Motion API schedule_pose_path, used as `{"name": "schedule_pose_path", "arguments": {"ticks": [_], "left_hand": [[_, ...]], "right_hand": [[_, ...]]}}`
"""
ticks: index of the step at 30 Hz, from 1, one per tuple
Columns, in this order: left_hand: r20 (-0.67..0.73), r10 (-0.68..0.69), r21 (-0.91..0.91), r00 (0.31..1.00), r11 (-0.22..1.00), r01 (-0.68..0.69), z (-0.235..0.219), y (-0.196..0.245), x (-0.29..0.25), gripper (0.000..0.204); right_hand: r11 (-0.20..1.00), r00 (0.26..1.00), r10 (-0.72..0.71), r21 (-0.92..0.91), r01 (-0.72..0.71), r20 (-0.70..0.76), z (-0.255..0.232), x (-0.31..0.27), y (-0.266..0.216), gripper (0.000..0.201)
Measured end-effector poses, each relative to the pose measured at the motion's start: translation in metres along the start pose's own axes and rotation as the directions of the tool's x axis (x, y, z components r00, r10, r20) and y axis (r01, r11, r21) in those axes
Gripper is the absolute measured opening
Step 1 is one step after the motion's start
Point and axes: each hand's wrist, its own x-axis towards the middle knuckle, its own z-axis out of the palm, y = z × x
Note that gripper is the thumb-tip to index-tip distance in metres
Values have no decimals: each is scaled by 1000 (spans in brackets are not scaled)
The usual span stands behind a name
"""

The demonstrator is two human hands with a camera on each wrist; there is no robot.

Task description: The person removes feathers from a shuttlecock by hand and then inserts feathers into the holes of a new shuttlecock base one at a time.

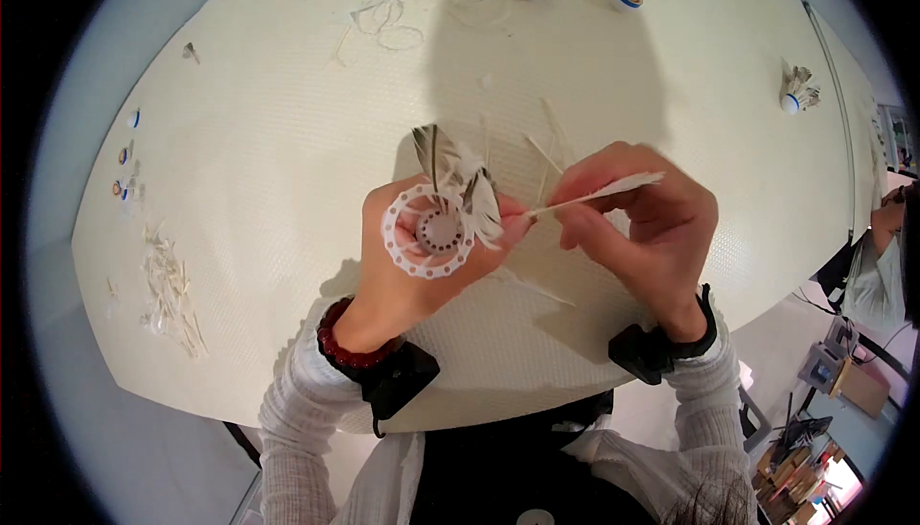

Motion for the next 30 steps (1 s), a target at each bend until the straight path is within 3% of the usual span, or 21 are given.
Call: {"name": "schedule_pose_path", "arguments": {"ticks": [2,5,8,13,15,18,23,26,28,30], "left_hand": [[3,24,58,1000,998,-24,0,4,2,10],[-16,9,85,1000,996,-7,1,6,1,9],[-28,-83,28,996,996,84,2,12,1,7],[-17,-173,-62,985,983,172,1,12,-1,6],[-9,-269,-103,963,958,266,3,17,-2,4],[8,-248,-157,969,956,246,4,12,-3,4],[-36,-248,-36,968,968,247,7,15,-3,5],[-60,-226,41,972,973,228,8,13,-4,5],[-62,-194,36,979,980,196,7,10,-5,5],[-79,-184,-10,980,983,184,7,8,-4,5]], "right_hand": [[998,996,14,-57,-9,84,-3,0,3,14],[992,995,-89,-82,93,53,1,-1,9,11],[992,990,-112,-47,116,87,5,-3,13,13],[935,970,-233,-259,243,68,7,-5,8,14],[905,959,-277,-322,279,53,8,-6,8,15],[861,943,-331,-396,321,45,12,-9,8,15],[864,938,-346,-390,318,-1,15,-10,9,16],[931,978,-208,-301,206,25,15,-10,9,10],[1000,998,24,-22,-22,54,14,-13,11,5],[937,961,239,225,-266,138,11,-12,10,4]]}}
